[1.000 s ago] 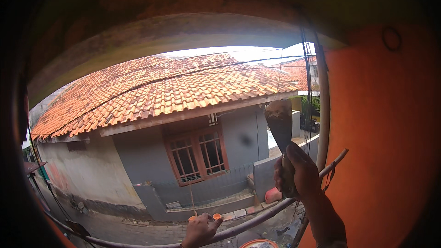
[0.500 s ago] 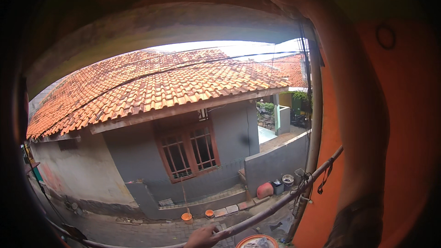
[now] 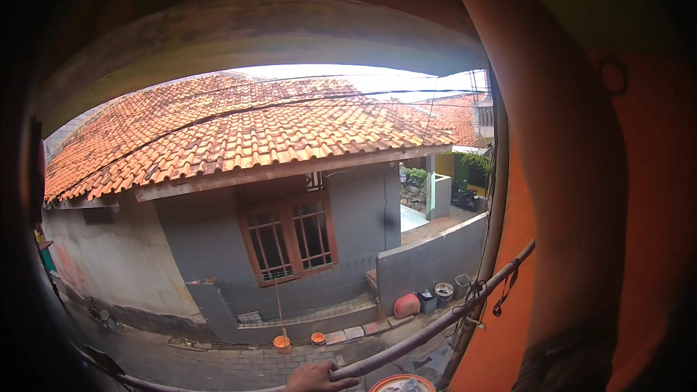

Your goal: The person applies plaster to an overhead surface using a trowel and a smaller scraper. They repeatedly scoop plaster from a bucket, transfer it to the trowel, and smooth it onto the ceiling area above.

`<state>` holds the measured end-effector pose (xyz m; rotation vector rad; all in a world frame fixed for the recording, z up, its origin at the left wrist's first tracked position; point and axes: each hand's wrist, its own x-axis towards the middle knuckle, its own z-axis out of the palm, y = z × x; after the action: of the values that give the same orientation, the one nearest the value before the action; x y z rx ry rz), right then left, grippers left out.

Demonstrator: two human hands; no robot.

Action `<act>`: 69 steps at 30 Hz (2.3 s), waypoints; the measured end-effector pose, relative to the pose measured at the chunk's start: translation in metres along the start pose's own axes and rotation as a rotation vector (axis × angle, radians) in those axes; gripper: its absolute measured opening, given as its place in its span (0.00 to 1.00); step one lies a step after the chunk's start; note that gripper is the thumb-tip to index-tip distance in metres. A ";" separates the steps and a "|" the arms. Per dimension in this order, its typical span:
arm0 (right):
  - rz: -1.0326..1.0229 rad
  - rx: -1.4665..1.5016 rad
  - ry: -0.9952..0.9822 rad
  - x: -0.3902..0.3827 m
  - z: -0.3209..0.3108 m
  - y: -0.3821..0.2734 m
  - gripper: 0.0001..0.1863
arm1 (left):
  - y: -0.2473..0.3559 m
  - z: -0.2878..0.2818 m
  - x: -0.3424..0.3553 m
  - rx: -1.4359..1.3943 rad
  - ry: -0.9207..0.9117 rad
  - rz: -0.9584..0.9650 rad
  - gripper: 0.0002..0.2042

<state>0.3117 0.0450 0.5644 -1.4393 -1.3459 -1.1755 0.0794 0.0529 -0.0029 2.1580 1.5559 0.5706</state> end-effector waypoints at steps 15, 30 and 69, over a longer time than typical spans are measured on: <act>0.016 0.220 -0.046 -0.014 0.011 -0.003 0.11 | 0.001 -0.006 -0.002 0.000 -0.005 0.023 0.33; -0.158 0.137 -0.199 -0.019 0.019 0.025 0.11 | 0.001 -0.008 0.000 -0.047 -0.017 0.036 0.34; -0.208 -0.117 0.140 0.014 0.077 0.030 0.17 | -0.010 0.004 -0.003 -0.111 0.085 0.037 0.29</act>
<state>0.3483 0.1205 0.5615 -1.2930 -1.3726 -1.4839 0.0732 0.0519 -0.0120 2.1077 1.4929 0.7521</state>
